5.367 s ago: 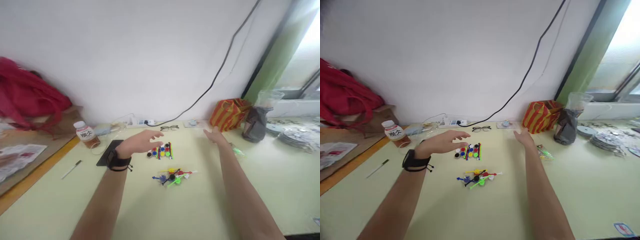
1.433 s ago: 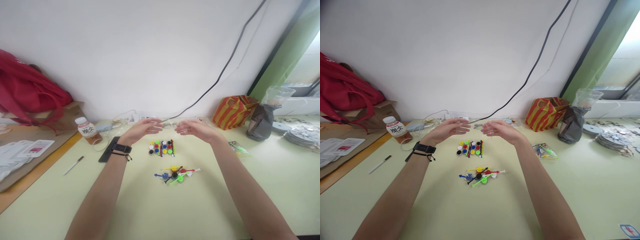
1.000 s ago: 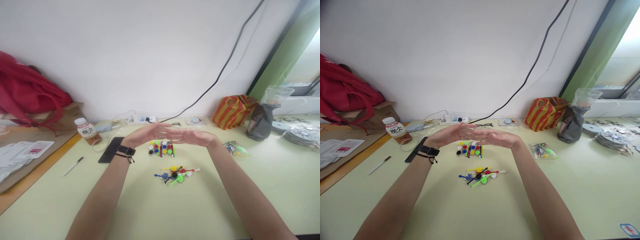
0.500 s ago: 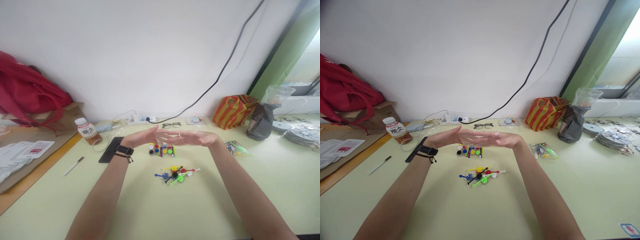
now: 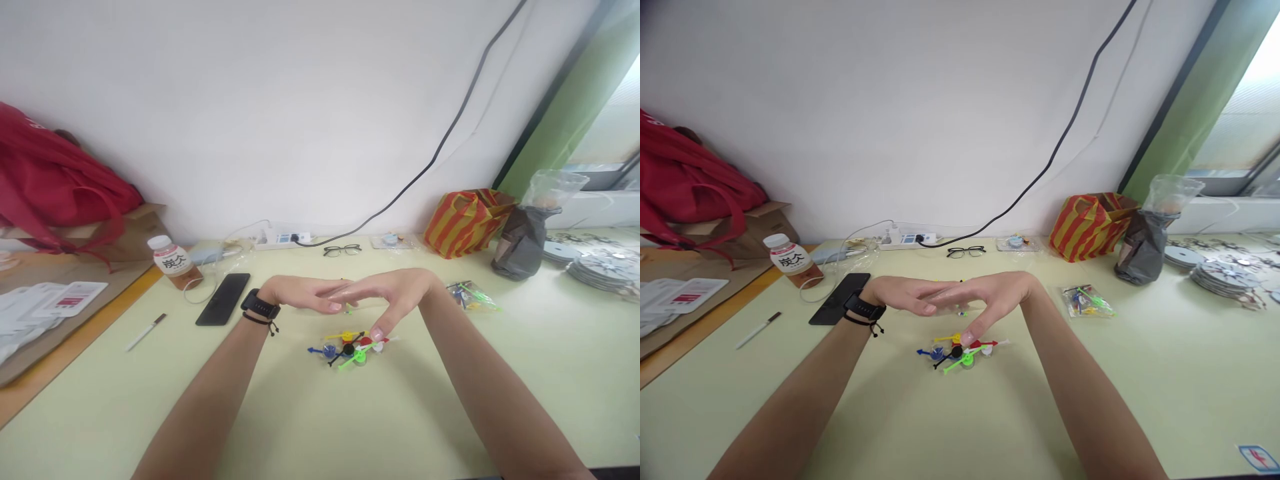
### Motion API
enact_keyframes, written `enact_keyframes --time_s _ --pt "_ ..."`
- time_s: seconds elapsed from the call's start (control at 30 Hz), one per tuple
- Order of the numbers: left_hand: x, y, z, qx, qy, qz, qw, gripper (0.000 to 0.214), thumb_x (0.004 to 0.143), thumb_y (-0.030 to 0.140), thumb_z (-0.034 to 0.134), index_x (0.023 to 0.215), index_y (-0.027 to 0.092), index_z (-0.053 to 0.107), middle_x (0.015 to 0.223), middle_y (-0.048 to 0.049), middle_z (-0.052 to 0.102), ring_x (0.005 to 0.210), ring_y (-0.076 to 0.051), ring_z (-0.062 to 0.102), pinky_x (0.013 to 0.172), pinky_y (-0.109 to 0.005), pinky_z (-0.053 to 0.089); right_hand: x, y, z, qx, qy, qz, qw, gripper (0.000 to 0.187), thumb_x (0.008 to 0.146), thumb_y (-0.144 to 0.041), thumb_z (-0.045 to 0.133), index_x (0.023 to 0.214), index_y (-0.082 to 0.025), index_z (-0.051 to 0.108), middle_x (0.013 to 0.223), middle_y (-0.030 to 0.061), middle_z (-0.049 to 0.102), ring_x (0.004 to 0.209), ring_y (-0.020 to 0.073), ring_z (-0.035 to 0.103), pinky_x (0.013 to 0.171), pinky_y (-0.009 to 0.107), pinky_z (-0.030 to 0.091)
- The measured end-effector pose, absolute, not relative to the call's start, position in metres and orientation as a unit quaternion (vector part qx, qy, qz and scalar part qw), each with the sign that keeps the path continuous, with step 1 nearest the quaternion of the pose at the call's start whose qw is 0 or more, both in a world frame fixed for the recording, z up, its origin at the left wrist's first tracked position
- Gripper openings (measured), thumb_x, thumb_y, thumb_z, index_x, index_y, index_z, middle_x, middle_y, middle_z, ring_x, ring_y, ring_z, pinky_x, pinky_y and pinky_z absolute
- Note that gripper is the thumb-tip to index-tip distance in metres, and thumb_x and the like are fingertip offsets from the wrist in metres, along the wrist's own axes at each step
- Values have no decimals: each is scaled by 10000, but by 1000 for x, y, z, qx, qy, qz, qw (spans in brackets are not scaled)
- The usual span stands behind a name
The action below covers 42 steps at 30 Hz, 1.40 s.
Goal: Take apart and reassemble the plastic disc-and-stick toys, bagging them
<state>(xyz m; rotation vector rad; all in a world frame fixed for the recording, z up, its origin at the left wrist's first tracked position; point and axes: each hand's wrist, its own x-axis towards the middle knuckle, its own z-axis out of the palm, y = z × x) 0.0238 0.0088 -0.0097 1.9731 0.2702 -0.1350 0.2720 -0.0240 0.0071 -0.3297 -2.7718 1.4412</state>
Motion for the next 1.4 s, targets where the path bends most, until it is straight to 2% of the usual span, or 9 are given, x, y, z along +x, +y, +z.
enact_keyframes --time_s 0.23,0.37,0.47,0.53,0.67,0.93,1.1,1.23,1.4 --pt "13 16 -18 841 199 0 503 833 889 563 739 1582 264 389 1382 -128 629 1273 -310 597 1034 -399 487 282 -30 17 -201 -884 419 44 564 954 -448 675 1488 -294 576 1562 29 533 1406 262 507 1165 351 392" --pt "-16 32 -26 812 330 40 480 811 936 559 668 1618 289 323 1316 -110 652 1136 -264 650 974 -372 479 295 -23 11 -406 -837 345 125 341 976 -450 595 1231 -254 709 1297 62 708 1166 256 649 919 325 531" --pt "-32 42 -31 794 383 91 462 761 955 551 620 1613 285 346 1315 -85 641 1220 -254 584 1059 -370 403 293 -15 -3 -496 -819 272 92 172 930 -313 609 1002 -208 725 1131 89 743 972 247 680 752 311 519" --pt "-36 43 -31 783 408 97 459 755 956 549 602 1617 296 338 1334 -72 625 1250 -256 548 1088 -377 366 281 -13 -14 -465 -843 269 34 111 874 -233 639 932 -194 725 1070 88 748 910 237 682 731 305 504" --pt "-34 40 -26 772 430 82 460 752 967 533 581 1632 344 287 1397 -52 580 1285 -253 513 1114 -388 332 245 -16 -34 -330 -883 334 -30 189 849 -222 673 1025 -185 731 1075 71 745 917 213 681 746 277 496" --pt "-28 38 -29 795 368 112 469 897 900 472 714 1646 333 236 1362 -90 562 1169 -260 590 1003 -373 456 211 -20 -59 -327 -875 334 -127 372 779 -221 747 1145 -174 705 992 55 747 829 202 676 639 248 467" --pt "-27 43 -37 800 363 101 466 854 911 501 706 1630 304 288 1278 -91 606 1117 -250 602 978 -370 452 212 -18 -62 -320 -875 337 -132 379 765 -239 766 1132 -170 701 1006 50 750 828 199 672 629 246 461" --pt "-30 46 -44 799 341 107 483 784 955 518 644 1620 267 311 1114 -63 638 1027 -224 601 933 -345 449 212 -19 -62 -312 -883 332 -118 370 747 -130 700 1116 -163 712 959 48 749 803 194 670 629 246 453" --pt "-32 48 -48 784 330 106 515 753 994 538 574 1632 283 268 1106 -66 610 985 -217 616 900 -343 470 223 -18 -50 -334 -885 322 -48 434 730 -69 615 1143 -158 712 952 56 741 804 191 671 649 249 469"
